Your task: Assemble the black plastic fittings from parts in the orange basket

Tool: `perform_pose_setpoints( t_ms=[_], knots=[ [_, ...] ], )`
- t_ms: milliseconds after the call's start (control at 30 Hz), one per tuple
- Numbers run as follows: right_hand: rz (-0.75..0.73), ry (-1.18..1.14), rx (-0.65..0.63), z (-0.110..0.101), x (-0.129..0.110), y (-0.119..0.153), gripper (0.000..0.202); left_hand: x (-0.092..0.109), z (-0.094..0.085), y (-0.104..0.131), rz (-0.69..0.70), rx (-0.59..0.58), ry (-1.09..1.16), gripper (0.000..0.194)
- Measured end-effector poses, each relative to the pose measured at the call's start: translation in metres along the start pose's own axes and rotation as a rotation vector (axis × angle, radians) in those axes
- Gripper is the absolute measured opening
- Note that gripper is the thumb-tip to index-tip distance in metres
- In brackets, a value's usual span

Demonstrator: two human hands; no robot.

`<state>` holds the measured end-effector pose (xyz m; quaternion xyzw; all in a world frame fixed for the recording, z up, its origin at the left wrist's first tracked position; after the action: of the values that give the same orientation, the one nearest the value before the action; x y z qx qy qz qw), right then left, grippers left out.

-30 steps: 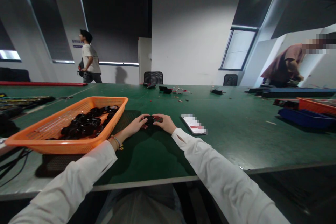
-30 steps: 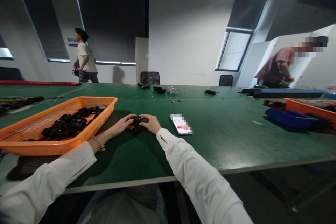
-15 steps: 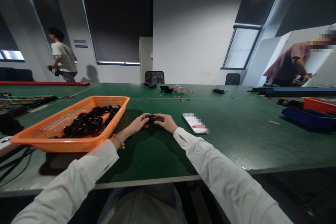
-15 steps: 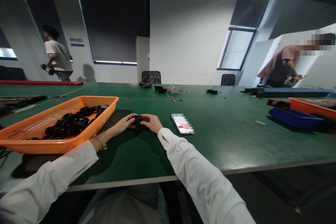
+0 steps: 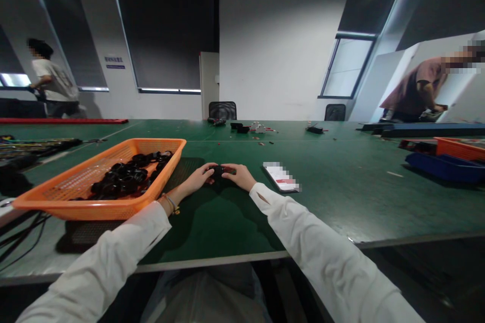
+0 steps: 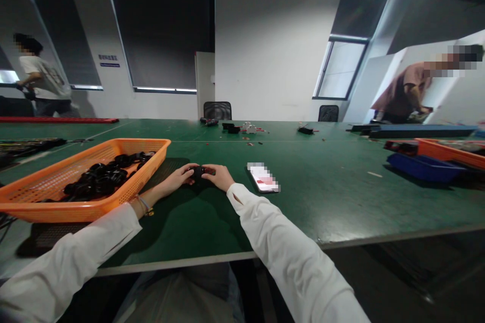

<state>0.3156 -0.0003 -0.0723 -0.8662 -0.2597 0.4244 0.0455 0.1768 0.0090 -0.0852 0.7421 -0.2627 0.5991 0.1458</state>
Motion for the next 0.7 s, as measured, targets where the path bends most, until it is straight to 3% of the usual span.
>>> perform_pose_setpoints(
  t_ms=[500,700],
  knots=[
    [0.018,0.034,-0.011,0.0002,0.0014,-0.0009,0.034,-0.0007,0.0001,-0.0005,0.017,-0.018,0.004,0.027],
    [-0.016,0.020,-0.069,0.0015,0.0033,-0.0019,0.044,-0.0049,-0.0031,-0.0032,0.027,-0.014,-0.013,0.029]
  ],
)
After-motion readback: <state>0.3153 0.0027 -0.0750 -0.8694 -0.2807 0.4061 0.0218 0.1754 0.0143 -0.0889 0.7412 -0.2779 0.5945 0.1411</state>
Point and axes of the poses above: each hand's wrist, its own y-axis away from the middle knuckle, its own z-axis out of the palm, x = y × z, the point moved 6 cm from there along -y, towards the middle knuckle, and after that the axes turned 12 degrees about -x, right-handed, at the moved point
